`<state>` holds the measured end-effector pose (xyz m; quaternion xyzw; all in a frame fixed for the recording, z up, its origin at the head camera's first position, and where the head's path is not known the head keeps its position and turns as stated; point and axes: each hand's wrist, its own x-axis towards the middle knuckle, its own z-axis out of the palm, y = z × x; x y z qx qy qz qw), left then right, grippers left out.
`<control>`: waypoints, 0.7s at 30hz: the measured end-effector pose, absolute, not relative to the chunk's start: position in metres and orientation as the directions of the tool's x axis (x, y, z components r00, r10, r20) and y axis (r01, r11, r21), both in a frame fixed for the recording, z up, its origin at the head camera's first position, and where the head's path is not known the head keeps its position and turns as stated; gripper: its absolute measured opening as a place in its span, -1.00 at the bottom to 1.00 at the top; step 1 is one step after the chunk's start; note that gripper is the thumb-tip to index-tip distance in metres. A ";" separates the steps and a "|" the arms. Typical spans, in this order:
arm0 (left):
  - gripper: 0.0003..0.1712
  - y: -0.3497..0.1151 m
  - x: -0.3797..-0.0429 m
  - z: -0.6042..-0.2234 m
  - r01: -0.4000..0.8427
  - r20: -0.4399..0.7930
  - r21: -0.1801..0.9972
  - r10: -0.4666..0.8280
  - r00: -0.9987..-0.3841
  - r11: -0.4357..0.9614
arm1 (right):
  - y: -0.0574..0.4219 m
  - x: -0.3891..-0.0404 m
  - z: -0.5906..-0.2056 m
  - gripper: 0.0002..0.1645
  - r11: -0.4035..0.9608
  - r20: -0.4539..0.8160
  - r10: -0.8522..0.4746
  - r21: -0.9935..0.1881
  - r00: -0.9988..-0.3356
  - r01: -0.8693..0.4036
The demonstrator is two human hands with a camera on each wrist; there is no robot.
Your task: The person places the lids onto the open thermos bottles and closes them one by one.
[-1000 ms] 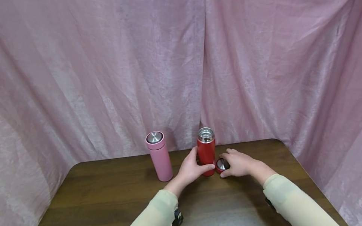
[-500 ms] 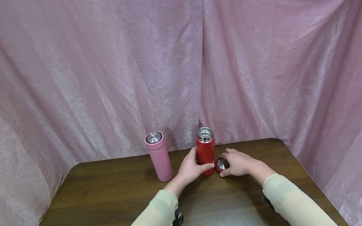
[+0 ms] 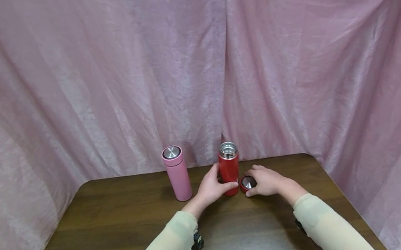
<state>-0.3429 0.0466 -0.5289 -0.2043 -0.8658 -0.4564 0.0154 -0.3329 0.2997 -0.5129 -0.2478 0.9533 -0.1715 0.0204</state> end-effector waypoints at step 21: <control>-0.09 0.023 -0.317 -0.522 0.404 0.187 0.781 0.439 -0.879 0.477 | 0.301 -0.322 -0.501 -0.30 0.805 0.068 -0.470 -0.376 -0.880 -0.459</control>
